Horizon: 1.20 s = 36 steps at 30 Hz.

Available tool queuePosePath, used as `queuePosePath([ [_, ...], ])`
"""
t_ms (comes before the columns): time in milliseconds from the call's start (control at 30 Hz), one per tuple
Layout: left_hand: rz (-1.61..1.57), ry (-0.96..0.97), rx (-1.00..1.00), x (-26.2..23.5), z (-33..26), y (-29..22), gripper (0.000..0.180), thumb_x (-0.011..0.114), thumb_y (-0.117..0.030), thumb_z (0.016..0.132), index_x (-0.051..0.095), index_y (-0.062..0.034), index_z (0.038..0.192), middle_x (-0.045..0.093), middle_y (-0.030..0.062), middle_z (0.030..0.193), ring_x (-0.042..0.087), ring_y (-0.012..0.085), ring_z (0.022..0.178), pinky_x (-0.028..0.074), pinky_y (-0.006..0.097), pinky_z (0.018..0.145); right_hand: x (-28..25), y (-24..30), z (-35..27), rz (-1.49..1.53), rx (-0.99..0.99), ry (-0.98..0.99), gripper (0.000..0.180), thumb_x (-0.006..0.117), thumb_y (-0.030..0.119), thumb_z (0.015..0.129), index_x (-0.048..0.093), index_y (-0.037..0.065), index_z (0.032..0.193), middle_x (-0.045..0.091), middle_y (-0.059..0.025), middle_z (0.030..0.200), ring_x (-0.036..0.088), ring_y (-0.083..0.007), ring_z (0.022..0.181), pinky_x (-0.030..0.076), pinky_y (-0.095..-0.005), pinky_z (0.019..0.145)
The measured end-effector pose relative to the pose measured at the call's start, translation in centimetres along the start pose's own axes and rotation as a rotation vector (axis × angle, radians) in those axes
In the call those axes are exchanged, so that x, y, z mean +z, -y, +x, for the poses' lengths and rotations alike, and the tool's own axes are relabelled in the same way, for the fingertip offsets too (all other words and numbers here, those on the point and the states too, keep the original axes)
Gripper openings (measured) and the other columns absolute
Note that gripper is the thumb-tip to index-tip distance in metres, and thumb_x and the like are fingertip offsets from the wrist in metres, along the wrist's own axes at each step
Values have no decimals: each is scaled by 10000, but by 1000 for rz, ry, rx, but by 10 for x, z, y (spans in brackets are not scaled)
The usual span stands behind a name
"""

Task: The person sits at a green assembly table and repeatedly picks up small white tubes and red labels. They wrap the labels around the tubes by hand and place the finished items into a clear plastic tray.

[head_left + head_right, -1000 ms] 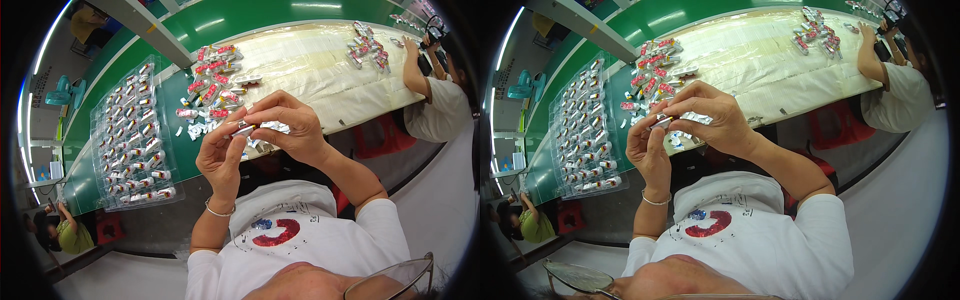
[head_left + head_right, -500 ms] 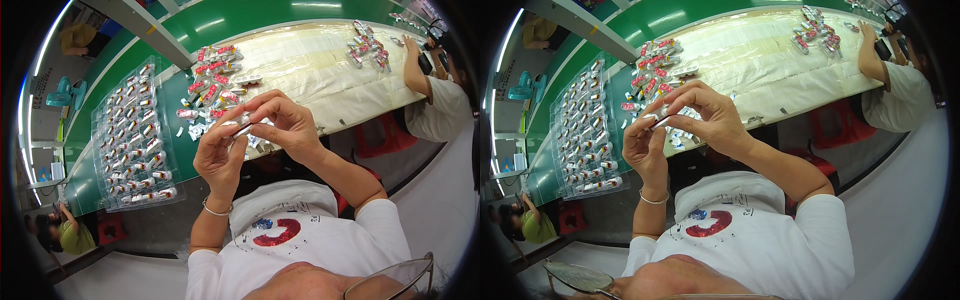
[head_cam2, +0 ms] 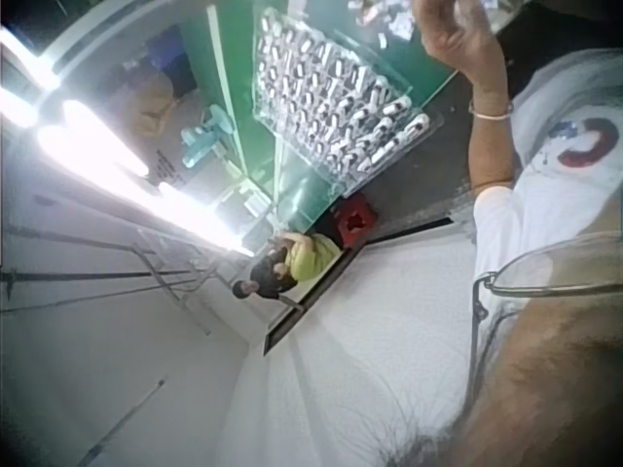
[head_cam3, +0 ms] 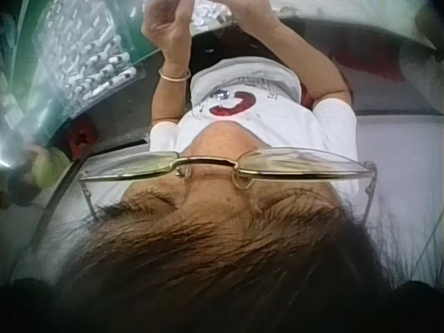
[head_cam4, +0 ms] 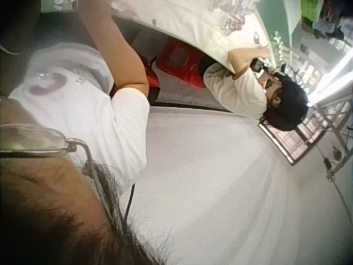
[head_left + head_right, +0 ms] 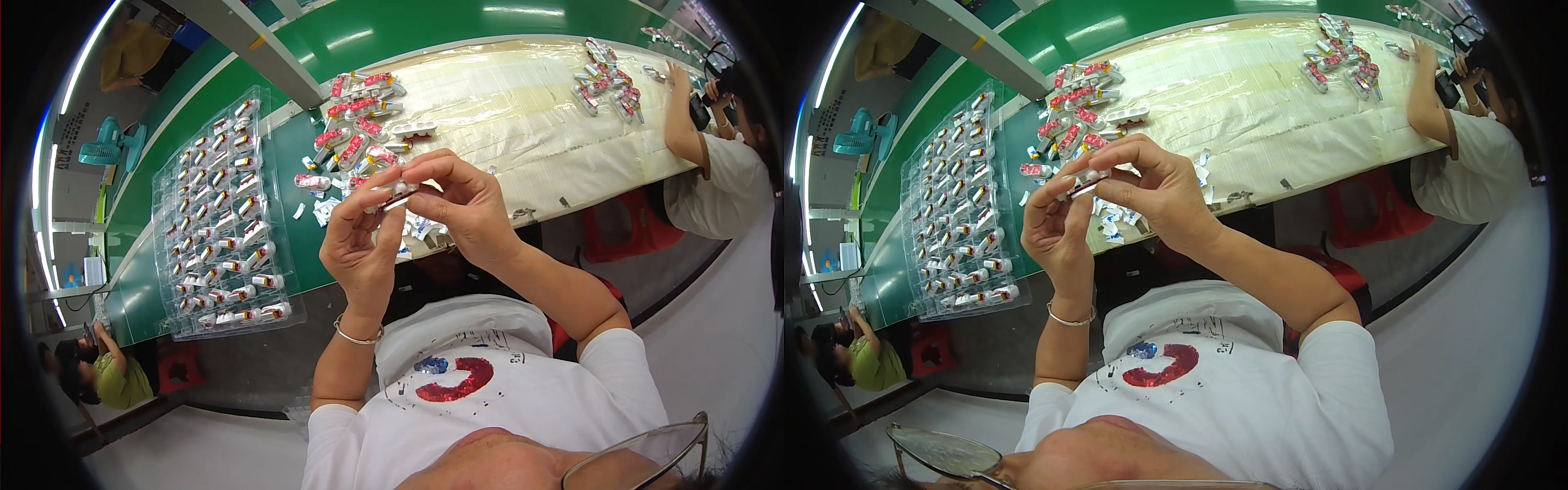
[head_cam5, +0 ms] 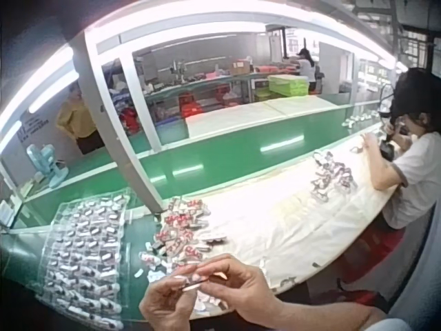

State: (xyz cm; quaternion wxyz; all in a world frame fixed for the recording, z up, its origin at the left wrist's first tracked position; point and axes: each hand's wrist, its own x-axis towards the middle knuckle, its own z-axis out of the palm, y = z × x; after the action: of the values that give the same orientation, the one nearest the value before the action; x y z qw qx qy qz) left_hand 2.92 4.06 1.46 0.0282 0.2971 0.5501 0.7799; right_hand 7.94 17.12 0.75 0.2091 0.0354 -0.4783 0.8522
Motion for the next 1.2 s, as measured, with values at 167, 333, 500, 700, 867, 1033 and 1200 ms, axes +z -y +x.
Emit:
queuePosePath([
  [167,-52,-137,-187,-10,1,14,219,617,11,903,590,8,1120,665,178,1120,649,146,988,539,264,871,-7,-6,13,-49,209,-27,227,682,38,862,648,0,1083,645,-66,1024,615,-150,1019,500,-303,946],
  [333,-288,-234,-423,-11,10,13,207,573,-79,954,588,28,1130,671,153,1050,679,200,948,576,317,875,-16,-8,19,-132,219,9,282,709,116,864,653,9,1118,627,-68,1084,611,-157,1048,484,-299,967],
  [500,-427,-236,-545,-18,12,12,235,544,-128,979,579,39,1140,669,151,1025,687,201,932,591,304,843,-18,-3,19,-316,142,74,314,723,162,862,663,41,1145,589,-71,1155,602,-164,1077,471,-298,988],
  [700,-437,-222,-543,-17,14,9,245,558,-128,972,572,36,1153,663,133,1019,689,190,915,599,286,809,-18,-8,19,-325,82,92,329,733,185,856,665,47,1146,584,-72,1140,597,-156,1077,486,-287,964],
  [867,-360,-221,-480,-14,11,9,256,596,-98,949,565,26,1171,666,118,1021,671,169,948,581,301,858,-13,-3,20,-345,143,80,301,726,158,858,666,38,1128,616,-70,1093,619,-153,1040,510,-283,916],
  [1033,-185,-173,-318,-8,4,5,295,629,-41,919,547,26,1195,654,136,1085,651,141,959,547,272,872,-7,4,18,-220,208,38,251,706,92,862,671,38,1104,636,-69,1068,630,-156,1035,530,-286,895],
  [1200,-121,-50,-106,-5,2,-1,367,661,-19,891,522,26,1228,631,176,1192,622,160,1047,514,271,900,-1,10,9,-228,32,10,268,700,2,839,661,6,1105,613,-75,1106,619,-161,1056,529,-294,939],
])
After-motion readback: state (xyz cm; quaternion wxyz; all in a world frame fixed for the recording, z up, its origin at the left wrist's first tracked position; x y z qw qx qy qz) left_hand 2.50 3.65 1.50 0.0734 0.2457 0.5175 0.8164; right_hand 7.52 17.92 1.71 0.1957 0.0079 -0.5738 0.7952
